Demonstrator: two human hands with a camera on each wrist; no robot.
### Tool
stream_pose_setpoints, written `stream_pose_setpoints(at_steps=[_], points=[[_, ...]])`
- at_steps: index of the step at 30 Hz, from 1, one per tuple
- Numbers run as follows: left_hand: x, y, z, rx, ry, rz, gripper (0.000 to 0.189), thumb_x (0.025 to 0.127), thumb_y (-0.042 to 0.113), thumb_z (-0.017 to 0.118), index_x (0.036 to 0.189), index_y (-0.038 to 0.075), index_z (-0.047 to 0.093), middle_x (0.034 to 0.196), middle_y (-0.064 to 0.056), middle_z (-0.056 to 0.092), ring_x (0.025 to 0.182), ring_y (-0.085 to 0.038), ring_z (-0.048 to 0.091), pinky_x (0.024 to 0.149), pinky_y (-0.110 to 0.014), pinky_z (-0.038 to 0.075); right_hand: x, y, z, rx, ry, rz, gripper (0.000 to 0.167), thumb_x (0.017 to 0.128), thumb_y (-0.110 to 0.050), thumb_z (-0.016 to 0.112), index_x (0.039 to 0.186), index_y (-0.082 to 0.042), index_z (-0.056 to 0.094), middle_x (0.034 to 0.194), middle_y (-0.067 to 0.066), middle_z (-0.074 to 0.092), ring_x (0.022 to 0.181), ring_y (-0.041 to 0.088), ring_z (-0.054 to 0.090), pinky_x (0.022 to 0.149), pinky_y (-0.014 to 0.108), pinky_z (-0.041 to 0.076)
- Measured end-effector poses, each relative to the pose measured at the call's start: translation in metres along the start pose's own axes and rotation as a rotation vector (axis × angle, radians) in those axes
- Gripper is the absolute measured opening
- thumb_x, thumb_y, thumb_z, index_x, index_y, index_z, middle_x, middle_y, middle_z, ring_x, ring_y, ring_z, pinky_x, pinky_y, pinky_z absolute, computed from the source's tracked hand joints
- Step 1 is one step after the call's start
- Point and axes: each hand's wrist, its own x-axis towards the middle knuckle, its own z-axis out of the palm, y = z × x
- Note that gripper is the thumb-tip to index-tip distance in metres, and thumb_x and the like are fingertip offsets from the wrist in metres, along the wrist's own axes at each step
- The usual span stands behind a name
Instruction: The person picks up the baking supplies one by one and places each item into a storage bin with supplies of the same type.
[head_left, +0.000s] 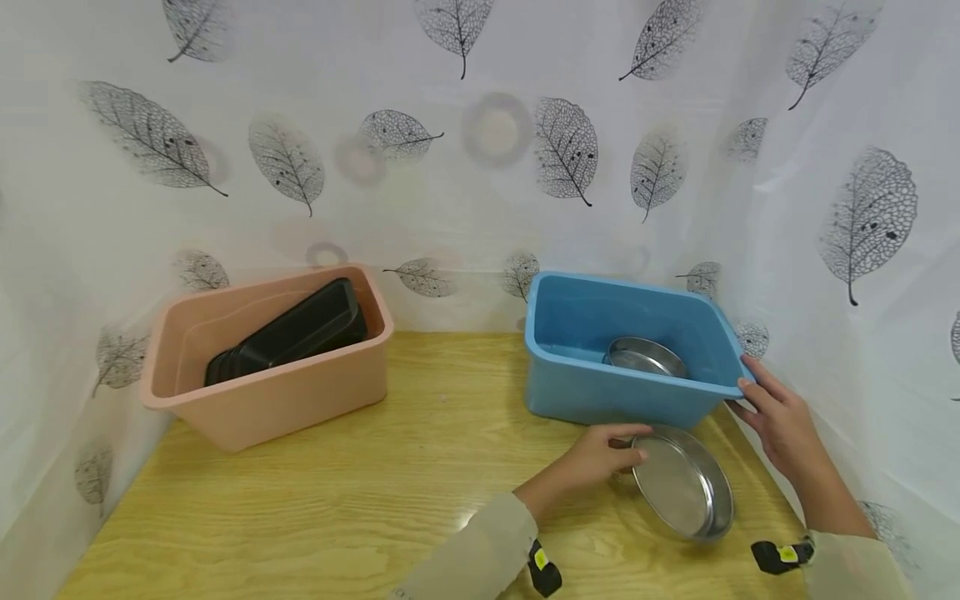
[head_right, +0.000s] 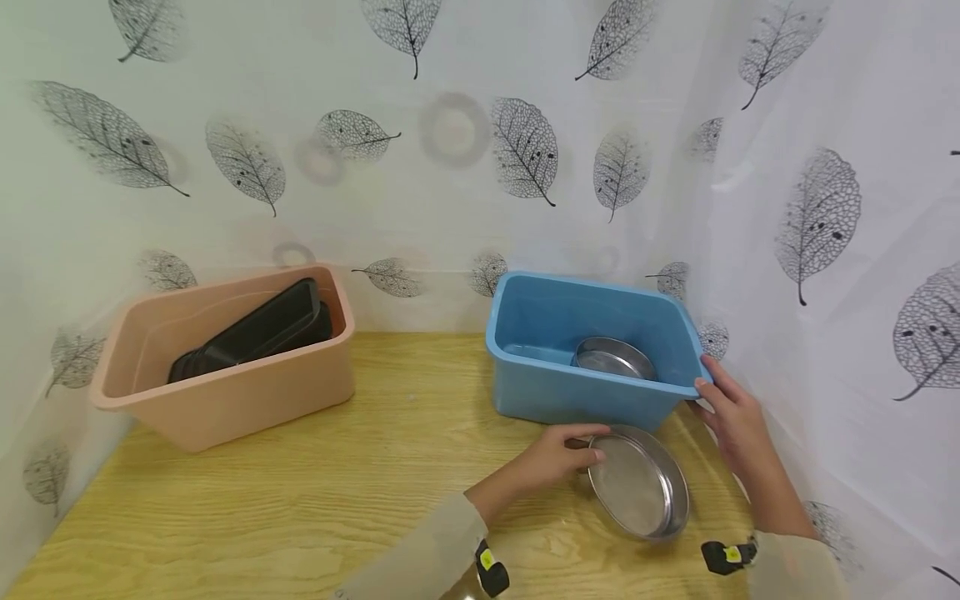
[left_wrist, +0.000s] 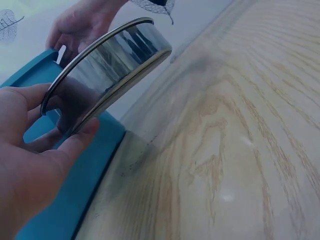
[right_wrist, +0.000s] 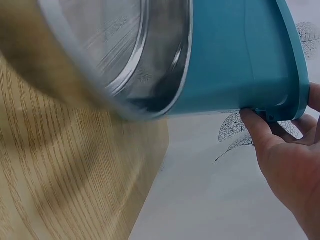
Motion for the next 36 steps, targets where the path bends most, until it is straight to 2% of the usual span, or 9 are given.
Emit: stream_pose_setpoints(at_steps=[11, 19, 21, 23, 26, 29, 31, 33, 36], points=[[-0.017, 0.023, -0.019, -0.038, -0.081, 0.035, 0.043, 0.099, 0.025, 0.067, 0.141, 0.03, 0.06, 0.146, 0.013, 0.054, 0.117, 0.002, 0.061, 0.087, -0.02, 0.055, 0.001, -0.001, 0.0, 0.019, 0.0, 0.02, 0.064, 0.108, -0.019, 0.046, 0.163, -0.018, 0.013, 0.168, 0.006, -0.015, 0.151, 0.04, -0.008, 0.081, 0.012, 0.054], [-0.022, 0.056, -0.024, -0.078, -0.173, 0.097, 0.045, 0.101, 0.02, 0.063, 0.145, 0.027, 0.056, 0.142, 0.015, 0.056, 0.11, 0.001, 0.065, 0.087, -0.025, 0.058, 0.001, 0.0, -0.002, 0.032, -0.011, 0.019, 0.063, 0.108, -0.019, 0.046, 0.162, -0.02, 0.015, 0.169, 0.005, -0.015, 0.153, 0.037, -0.008, 0.081, 0.012, 0.054], [-0.023, 0.065, -0.026, -0.079, -0.18, 0.103, 0.044, 0.101, 0.022, 0.062, 0.145, 0.03, 0.056, 0.141, 0.015, 0.058, 0.111, 0.001, 0.065, 0.087, -0.025, 0.058, 0.0, 0.001, -0.002, 0.018, -0.015, 0.026, 0.063, 0.108, -0.02, 0.046, 0.163, -0.021, 0.014, 0.169, 0.005, -0.015, 0.155, 0.029, 0.003, 0.081, 0.011, 0.054], [-0.024, 0.072, -0.028, -0.075, -0.184, 0.112, 0.045, 0.102, 0.022, 0.062, 0.145, 0.032, 0.056, 0.141, 0.014, 0.058, 0.112, 0.0, 0.065, 0.088, -0.026, 0.058, -0.001, 0.001, -0.003, 0.016, -0.018, 0.041, 0.063, 0.108, -0.021, 0.046, 0.163, -0.023, 0.014, 0.169, 0.005, -0.015, 0.149, 0.016, 0.03, 0.081, 0.012, 0.054], [-0.023, 0.083, -0.032, -0.073, -0.175, 0.131, 0.045, 0.101, 0.021, 0.063, 0.145, 0.032, 0.056, 0.137, 0.01, 0.062, 0.108, 0.001, 0.066, 0.088, -0.026, 0.058, -0.003, 0.0, -0.005, -0.053, 0.01, 0.071, 0.063, 0.107, -0.024, 0.049, 0.162, -0.027, 0.018, 0.17, 0.007, -0.007, 0.115, -0.007, 0.053, 0.08, 0.011, 0.053], [-0.02, 0.092, -0.037, -0.052, -0.154, 0.164, 0.046, 0.101, 0.02, 0.063, 0.145, 0.033, 0.056, 0.128, 0.008, 0.068, 0.102, 0.001, 0.067, 0.088, -0.027, 0.058, -0.004, -0.001, -0.006, -0.214, 0.051, 0.102, 0.061, 0.107, -0.032, 0.05, 0.161, -0.033, 0.021, 0.17, 0.001, 0.002, 0.126, -0.002, 0.05, 0.083, 0.008, 0.048], [-0.017, 0.097, -0.041, -0.044, -0.143, 0.184, 0.047, 0.101, 0.02, 0.063, 0.145, 0.033, 0.055, 0.124, 0.008, 0.069, 0.101, 0.001, 0.067, 0.088, -0.028, 0.058, -0.004, -0.001, -0.006, -0.299, 0.066, 0.118, 0.061, 0.106, -0.037, 0.05, 0.16, -0.037, 0.021, 0.169, -0.007, 0.005, 0.146, 0.011, 0.032, 0.083, 0.005, 0.044], [-0.012, 0.102, -0.045, -0.028, -0.133, 0.202, 0.047, 0.101, 0.022, 0.063, 0.146, 0.033, 0.055, 0.119, 0.009, 0.07, 0.1, 0.0, 0.067, 0.087, -0.028, 0.058, -0.003, -0.002, -0.006, -0.299, 0.064, 0.122, 0.061, 0.106, -0.038, 0.049, 0.16, -0.038, 0.02, 0.168, -0.011, 0.005, 0.155, 0.023, 0.007, 0.083, 0.005, 0.042], [-0.005, 0.108, -0.052, -0.023, -0.119, 0.218, 0.047, 0.101, 0.024, 0.062, 0.147, 0.033, 0.054, 0.12, 0.009, 0.07, 0.103, -0.002, 0.068, 0.088, -0.028, 0.058, -0.002, 0.0, -0.006, -0.158, 0.045, 0.081, 0.061, 0.107, -0.032, 0.049, 0.161, -0.032, 0.02, 0.168, -0.013, 0.009, 0.156, 0.027, 0.001, 0.088, 0.006, 0.043]])
